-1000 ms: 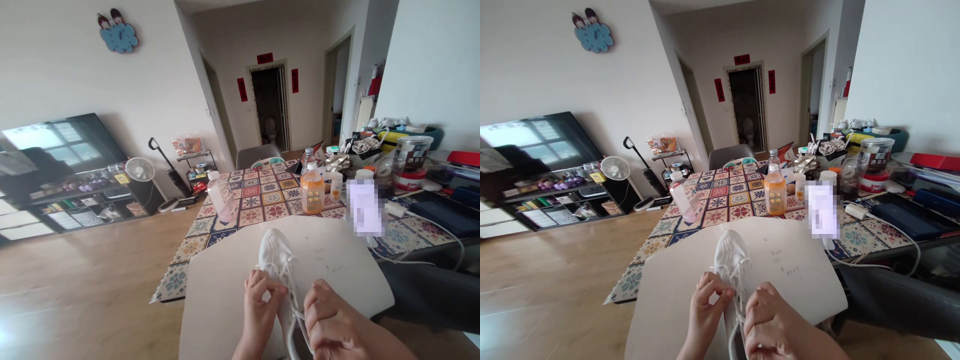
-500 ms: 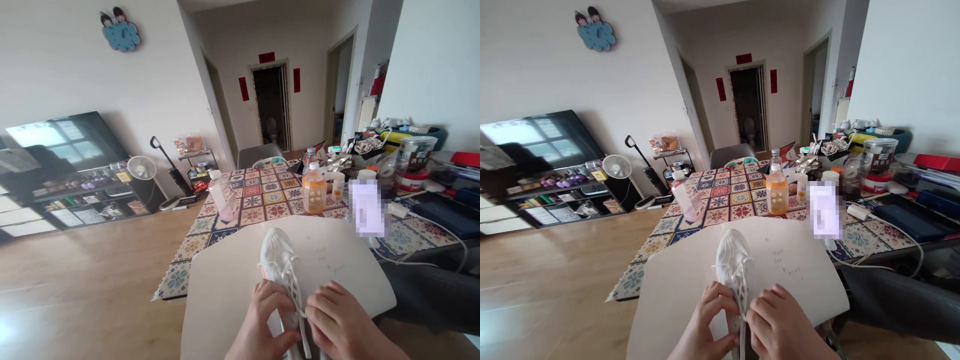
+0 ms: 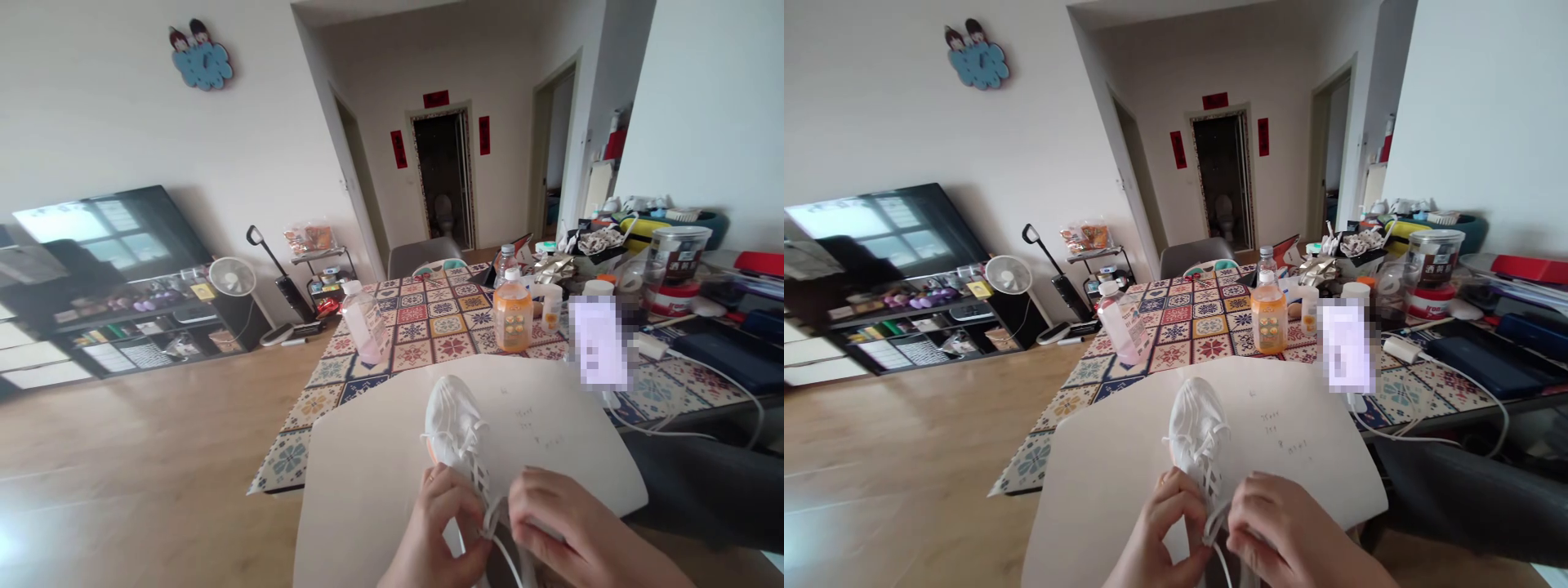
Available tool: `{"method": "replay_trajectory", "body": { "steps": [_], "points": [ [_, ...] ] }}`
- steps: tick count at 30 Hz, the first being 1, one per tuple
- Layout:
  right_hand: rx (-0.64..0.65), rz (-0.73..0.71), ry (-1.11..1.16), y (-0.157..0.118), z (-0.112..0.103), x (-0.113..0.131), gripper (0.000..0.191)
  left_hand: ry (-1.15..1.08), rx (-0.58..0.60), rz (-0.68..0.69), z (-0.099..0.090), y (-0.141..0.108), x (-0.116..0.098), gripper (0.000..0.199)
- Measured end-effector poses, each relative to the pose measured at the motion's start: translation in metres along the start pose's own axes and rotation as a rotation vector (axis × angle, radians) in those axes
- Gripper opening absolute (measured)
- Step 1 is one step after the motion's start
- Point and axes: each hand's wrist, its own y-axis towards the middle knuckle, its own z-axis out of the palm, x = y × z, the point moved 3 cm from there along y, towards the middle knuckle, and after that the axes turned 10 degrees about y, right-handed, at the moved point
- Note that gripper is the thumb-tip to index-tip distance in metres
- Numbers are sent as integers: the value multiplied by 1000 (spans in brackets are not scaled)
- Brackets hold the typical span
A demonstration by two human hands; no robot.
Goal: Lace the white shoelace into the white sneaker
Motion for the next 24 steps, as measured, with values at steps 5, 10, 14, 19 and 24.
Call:
{"method": "replay_trajectory", "body": {
  "steps": [5,10,14,19,24],
  "points": [
    [-14,15,-99,8,13,-10,28,-26,61,-17,0,-2,-2,25],
    [-34,-55,-164,9,13,-2,21,-123,77,-30,-2,-2,-1,23],
    [12,23,18,7,9,-6,16,-284,100,-15,-7,-2,0,48],
    [105,73,309,2,-2,-17,23,-643,75,-54,-16,-5,3,51],
    [26,-1,471,-2,-14,-16,37,-812,-116,-2,-25,-8,5,72]
  ]
}}
